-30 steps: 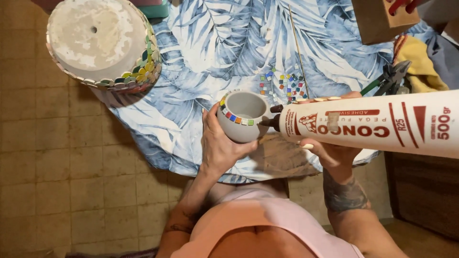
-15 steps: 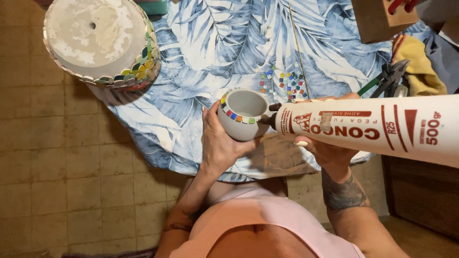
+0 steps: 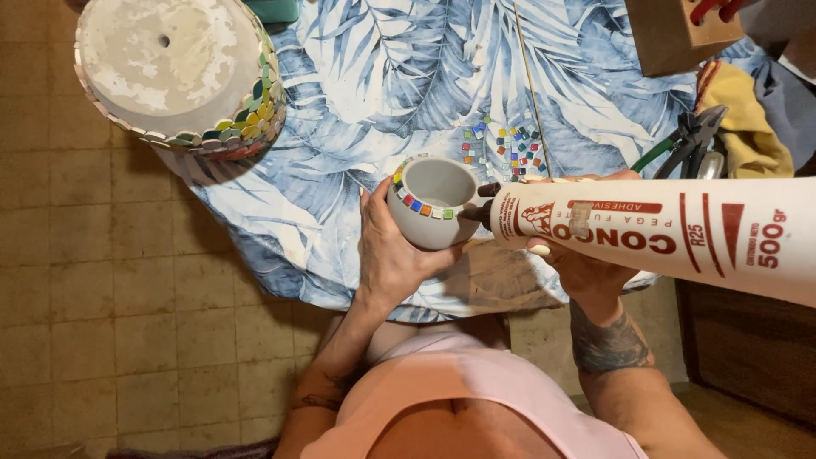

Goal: Applying small colorful mosaic tiles to the rim of a ceramic pot using adhesive.

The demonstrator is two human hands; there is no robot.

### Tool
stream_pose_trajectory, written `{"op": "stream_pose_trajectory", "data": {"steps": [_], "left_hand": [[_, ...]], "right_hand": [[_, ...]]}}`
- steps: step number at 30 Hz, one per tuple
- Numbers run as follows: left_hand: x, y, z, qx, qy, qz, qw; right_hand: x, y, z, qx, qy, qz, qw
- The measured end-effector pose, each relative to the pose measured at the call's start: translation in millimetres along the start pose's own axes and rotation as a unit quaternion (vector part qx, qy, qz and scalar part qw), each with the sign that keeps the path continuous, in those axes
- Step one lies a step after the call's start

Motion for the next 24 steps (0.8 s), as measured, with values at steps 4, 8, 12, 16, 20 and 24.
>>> {"op": "stream_pose_trajectory", "data": {"steps": [4,8,12,16,20,24], "left_hand": [[0,0,1,-0.005,0.000,-0.002,1.000],[0,0,0,-0.013,0.006,-0.007,1.000],[1,0,0,-0.019,0.011,-0.007,1.000],[2,-1,-2,-0.016,0.019,-0.005,1.000],[2,0,-1,-0.021,0.009,-0.009,1.000],[6,0,-8,-0.086,0.082,-0.035,0.992]], "right_hand": [[-2,-5,2,0.002,-0.016,0.004,1.000],[-6,-10,5,0.003,-0.039,0.010,0.999],[-11,-18,6,0.003,-0.061,0.017,0.998],[-13,-17,13,0.005,-0.077,0.024,0.997],[-19,-24,15,0.008,-0.100,0.033,0.994],[-25,-30,18,0.011,-0.124,0.043,0.991]]}}
Point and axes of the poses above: each hand's wrist, its own y-axis towards the middle knuckle, its own x-axis out of the palm, z = x × y, the point moved 7 cm from there along y, towards the middle knuckle, and after that the axes turned 10 degrees about -z, right-handed, at the moved point
